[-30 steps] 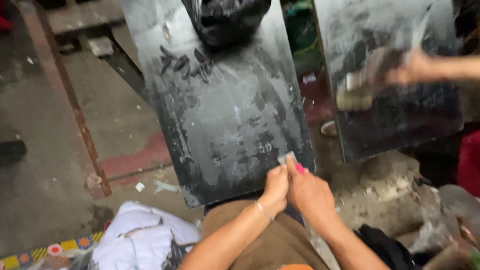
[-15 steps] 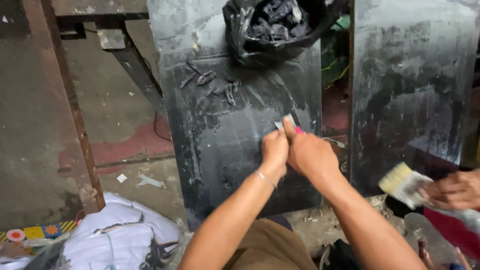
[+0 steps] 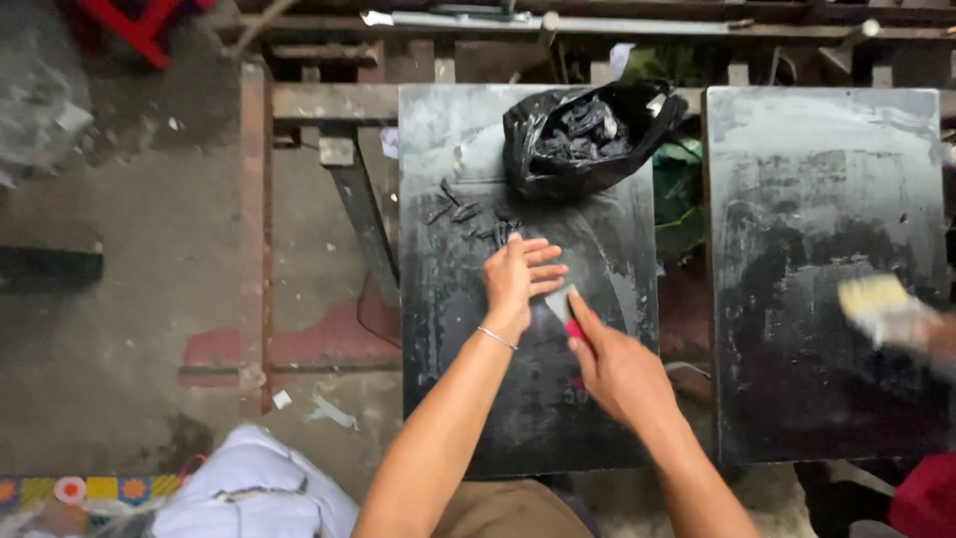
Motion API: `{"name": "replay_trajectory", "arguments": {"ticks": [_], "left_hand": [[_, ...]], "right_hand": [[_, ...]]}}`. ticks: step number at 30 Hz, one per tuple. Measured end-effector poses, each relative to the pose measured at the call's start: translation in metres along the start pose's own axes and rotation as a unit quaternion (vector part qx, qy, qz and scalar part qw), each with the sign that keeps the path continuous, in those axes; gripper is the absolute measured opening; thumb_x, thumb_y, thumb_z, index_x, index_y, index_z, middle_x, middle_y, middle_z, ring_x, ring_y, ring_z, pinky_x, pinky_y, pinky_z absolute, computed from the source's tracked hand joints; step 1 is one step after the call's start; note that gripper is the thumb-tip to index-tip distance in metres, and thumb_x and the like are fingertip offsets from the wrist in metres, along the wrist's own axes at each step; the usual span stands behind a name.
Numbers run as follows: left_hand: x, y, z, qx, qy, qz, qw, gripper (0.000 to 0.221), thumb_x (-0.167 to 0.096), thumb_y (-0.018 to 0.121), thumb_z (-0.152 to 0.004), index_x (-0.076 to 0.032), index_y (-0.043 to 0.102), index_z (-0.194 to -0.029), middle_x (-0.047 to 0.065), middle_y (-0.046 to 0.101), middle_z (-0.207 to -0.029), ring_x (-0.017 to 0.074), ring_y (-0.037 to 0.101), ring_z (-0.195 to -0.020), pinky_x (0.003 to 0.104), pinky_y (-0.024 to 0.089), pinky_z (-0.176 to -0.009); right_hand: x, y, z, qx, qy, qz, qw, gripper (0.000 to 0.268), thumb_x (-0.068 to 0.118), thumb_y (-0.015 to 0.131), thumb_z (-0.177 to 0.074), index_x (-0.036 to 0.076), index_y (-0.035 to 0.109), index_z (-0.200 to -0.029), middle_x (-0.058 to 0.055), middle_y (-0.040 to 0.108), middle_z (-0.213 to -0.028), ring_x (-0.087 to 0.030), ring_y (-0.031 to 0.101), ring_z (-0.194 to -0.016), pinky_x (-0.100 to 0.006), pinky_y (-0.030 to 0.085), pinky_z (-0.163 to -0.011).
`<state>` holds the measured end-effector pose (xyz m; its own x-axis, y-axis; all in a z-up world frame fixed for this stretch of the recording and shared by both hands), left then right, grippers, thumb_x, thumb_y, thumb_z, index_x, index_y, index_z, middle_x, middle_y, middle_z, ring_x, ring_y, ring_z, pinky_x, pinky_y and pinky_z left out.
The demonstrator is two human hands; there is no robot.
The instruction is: The person is using a hand scraper to remove residue from a series of flat boards on a production line.
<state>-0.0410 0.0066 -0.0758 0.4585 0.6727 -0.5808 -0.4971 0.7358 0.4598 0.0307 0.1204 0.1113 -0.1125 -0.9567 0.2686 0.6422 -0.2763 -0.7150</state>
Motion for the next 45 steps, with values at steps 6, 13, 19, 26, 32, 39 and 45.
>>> {"name": "replay_trajectory", "arguments": {"ticks": [6,13,19,26,32,39,45], "left_hand": [[-0.028,0.003,0.057,-0.012,-0.083,-0.062,0.995,0.023,-0.017,0.057,-0.099,0.002,0.066,-0.109,0.015,0.064,-0.078,0.0279,0.061,-0.052,0.052,0.063,-0.060],[0.141,-0.013,0.194,0.280,-0.334,-0.448,0.780,0.027,-0.014,0.051,-0.094,0.004,0.068,-0.105,0.027,0.076,-0.094,0.0382,0.073,-0.066,0.042,0.061,-0.054],[0.301,-0.038,0.237,0.083,-0.385,-0.129,0.910,0.033,-0.031,0.057,-0.110,-0.010,0.065,-0.086,0.004,0.059,-0.068,0.0161,0.056,-0.060,0.032,0.045,-0.055],[0.274,-0.007,0.151,-0.007,-0.206,-0.324,0.923,0.030,-0.036,0.058,-0.097,-0.024,0.083,-0.086,-0.009,0.073,-0.075,0.0076,0.066,-0.078,0.031,0.054,-0.073],[0.228,0.031,0.068,-0.054,-0.115,-0.256,0.958,0.029,-0.029,0.059,-0.098,-0.014,0.083,-0.089,0.002,0.074,-0.078,0.0117,0.064,-0.078,0.032,0.052,-0.067],[0.131,0.057,-0.030,-0.097,-0.066,-0.136,0.984,0.029,-0.029,0.059,-0.097,-0.009,0.078,-0.087,0.000,0.068,-0.077,0.0145,0.060,-0.076,0.031,0.050,-0.070],[0.018,0.067,0.032,-0.133,-0.004,-0.154,0.979,0.019,-0.029,0.070,-0.090,-0.015,0.077,-0.079,-0.001,0.069,-0.067,0.0115,0.064,-0.068,0.028,0.050,-0.060]], "right_hand": [[-0.062,0.047,0.057,0.030,0.080,-0.046,0.995,0.067,0.043,0.042,-0.100,0.048,0.022,-0.164,-0.012,0.072,-0.116,-0.041,0.067,-0.102,-0.050,0.051,-0.081],[-0.147,0.111,0.129,0.051,0.232,-0.033,0.971,0.059,0.045,0.041,-0.102,0.051,0.029,-0.159,-0.007,0.071,-0.109,-0.035,0.069,-0.100,-0.047,0.054,-0.085],[-0.163,0.135,0.135,0.125,0.262,-0.017,0.957,0.061,0.049,0.036,-0.100,0.043,0.029,-0.160,-0.013,0.075,-0.116,-0.039,0.071,-0.107,-0.049,0.054,-0.086],[-0.163,0.087,0.047,0.085,0.201,0.096,0.971,0.037,0.035,0.046,-0.097,0.028,0.069,-0.125,-0.014,0.080,-0.095,-0.036,0.078,-0.097,-0.049,0.062,-0.087],[-0.093,-0.010,-0.018,0.083,0.168,0.123,0.975,0.039,0.030,0.046,-0.095,0.012,0.076,-0.112,-0.019,0.080,-0.096,-0.038,0.078,-0.096,-0.055,0.061,-0.085],[-0.032,-0.056,-0.111,0.035,0.052,0.179,0.982,0.038,0.033,0.048,-0.099,0.018,0.069,-0.127,-0.021,0.077,-0.105,-0.041,0.075,-0.101,-0.056,0.060,-0.086],[-0.019,-0.032,-0.090,-0.030,-0.038,0.107,0.993,0.056,0.036,0.043,-0.102,0.032,0.039,-0.158,-0.022,0.071,-0.113,-0.046,0.071,-0.106,-0.061,0.058,-0.091]]}}
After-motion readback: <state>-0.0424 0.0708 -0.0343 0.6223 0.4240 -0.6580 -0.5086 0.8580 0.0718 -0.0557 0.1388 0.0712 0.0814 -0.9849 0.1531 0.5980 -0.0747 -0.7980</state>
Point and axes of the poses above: each hand's wrist, its own z-axis away from the middle knuckle, its own y-axis out of the palm, x = y × z, the point moved 8 cm from there along -z, towards the middle knuckle
